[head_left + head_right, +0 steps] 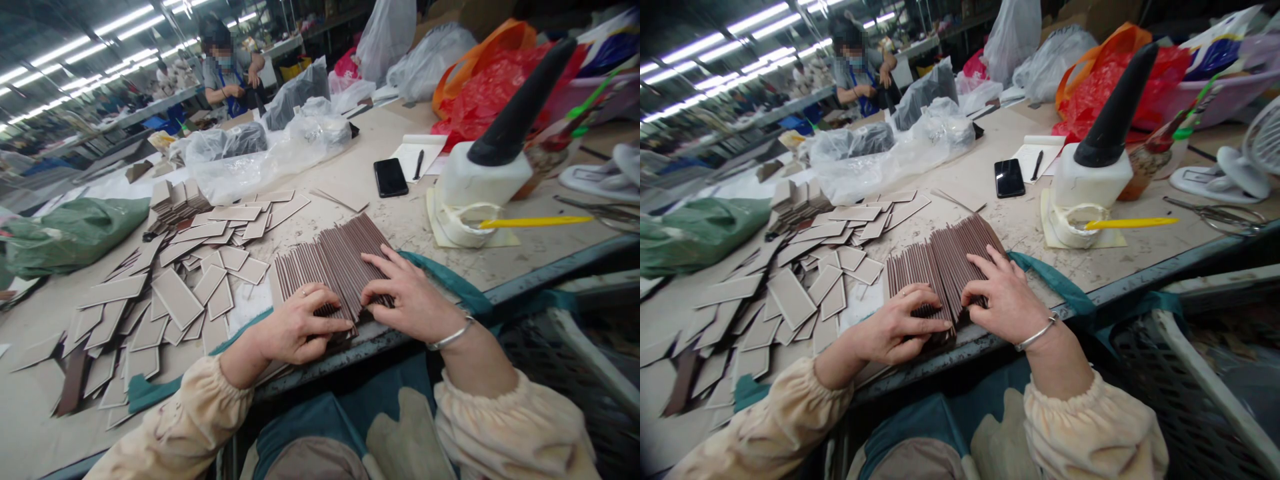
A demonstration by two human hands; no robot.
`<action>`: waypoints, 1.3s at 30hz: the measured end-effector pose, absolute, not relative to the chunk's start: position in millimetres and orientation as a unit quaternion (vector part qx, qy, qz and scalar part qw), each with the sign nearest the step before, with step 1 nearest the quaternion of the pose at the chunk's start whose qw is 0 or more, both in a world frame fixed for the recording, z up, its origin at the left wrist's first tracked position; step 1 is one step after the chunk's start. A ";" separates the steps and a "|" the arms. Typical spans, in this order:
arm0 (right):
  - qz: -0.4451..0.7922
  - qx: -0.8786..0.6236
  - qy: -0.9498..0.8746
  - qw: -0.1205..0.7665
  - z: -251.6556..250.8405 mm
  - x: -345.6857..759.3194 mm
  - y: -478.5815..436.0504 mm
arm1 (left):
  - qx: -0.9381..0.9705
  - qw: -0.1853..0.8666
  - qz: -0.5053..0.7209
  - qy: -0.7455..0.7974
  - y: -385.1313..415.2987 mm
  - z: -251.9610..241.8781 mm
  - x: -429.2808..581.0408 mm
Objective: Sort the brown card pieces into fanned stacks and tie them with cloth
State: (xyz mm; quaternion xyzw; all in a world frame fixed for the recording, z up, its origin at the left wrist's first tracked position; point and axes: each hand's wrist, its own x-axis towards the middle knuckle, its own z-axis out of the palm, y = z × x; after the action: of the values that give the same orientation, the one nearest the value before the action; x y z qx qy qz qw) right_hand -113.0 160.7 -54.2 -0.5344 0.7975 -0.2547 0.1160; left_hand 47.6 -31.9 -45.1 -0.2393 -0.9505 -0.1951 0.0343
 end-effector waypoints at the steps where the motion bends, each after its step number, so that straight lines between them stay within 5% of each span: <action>1: -0.255 -0.535 0.797 0.116 -54.2 -113.0 160.6 | -0.241 0.036 -0.192 -0.950 -32.1 -45.3 47.5; 22: -0.258 -0.534 0.798 0.107 -54.9 -112.7 159.6 | -0.209 -0.006 -0.155 -0.965 -22.8 -42.5 45.2; 39: -0.210 -0.508 0.831 0.083 -49.6 -93.0 149.0 | -0.210 0.076 -0.199 -0.954 -28.4 -50.4 60.6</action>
State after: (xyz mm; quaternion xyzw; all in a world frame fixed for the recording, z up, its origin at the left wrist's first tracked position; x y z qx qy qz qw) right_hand -93.0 149.0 -49.6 -0.5076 0.8314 -0.2104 0.0826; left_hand 60.6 -28.4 -50.4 -0.2105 -0.9540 -0.1994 0.0757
